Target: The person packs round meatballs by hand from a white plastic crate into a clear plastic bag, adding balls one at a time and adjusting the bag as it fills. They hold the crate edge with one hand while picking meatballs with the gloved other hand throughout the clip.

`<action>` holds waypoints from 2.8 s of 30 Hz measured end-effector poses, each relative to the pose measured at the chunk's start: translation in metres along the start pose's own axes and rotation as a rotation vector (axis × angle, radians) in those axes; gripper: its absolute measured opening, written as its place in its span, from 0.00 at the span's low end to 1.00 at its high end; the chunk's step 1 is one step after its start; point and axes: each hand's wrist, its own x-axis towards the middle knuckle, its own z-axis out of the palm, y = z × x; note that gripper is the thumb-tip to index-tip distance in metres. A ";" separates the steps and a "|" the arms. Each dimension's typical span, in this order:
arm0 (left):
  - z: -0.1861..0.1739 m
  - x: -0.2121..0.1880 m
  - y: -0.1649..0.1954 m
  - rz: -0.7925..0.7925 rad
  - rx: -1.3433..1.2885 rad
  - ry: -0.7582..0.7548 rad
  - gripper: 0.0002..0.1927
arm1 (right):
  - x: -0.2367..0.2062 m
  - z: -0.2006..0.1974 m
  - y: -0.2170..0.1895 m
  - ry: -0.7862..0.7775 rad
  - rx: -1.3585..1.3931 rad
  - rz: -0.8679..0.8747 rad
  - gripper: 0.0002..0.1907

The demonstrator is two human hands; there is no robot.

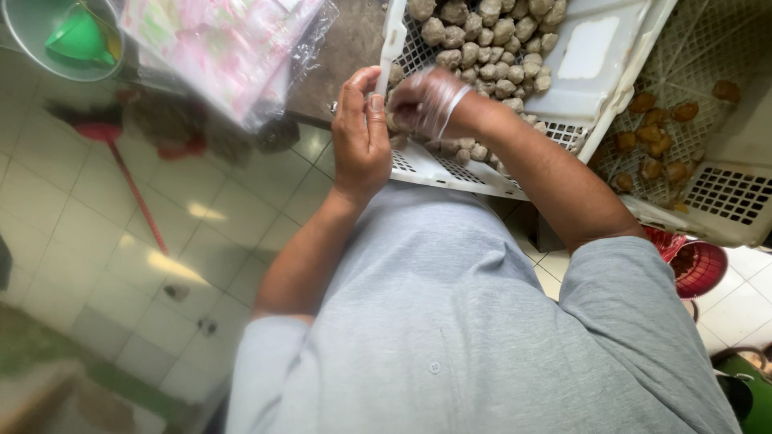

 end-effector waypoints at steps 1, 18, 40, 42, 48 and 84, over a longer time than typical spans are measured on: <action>0.000 0.000 0.001 -0.008 -0.002 -0.002 0.14 | -0.001 0.006 -0.008 -0.039 0.042 -0.118 0.08; 0.002 0.002 0.010 -0.033 -0.013 -0.002 0.15 | 0.016 0.002 -0.036 -0.329 -0.579 0.004 0.14; -0.002 0.005 0.016 0.013 -0.006 0.024 0.15 | 0.007 0.021 -0.006 -0.222 -0.350 -0.066 0.12; -0.002 0.006 0.015 0.008 -0.010 0.021 0.14 | -0.001 0.006 0.000 -0.016 -0.207 0.111 0.16; -0.002 0.004 0.013 0.013 0.003 0.027 0.15 | 0.020 -0.048 0.045 0.426 0.161 0.504 0.22; 0.002 -0.002 0.008 -0.052 -0.030 -0.044 0.15 | -0.049 -0.052 0.026 -0.645 -0.694 0.921 0.15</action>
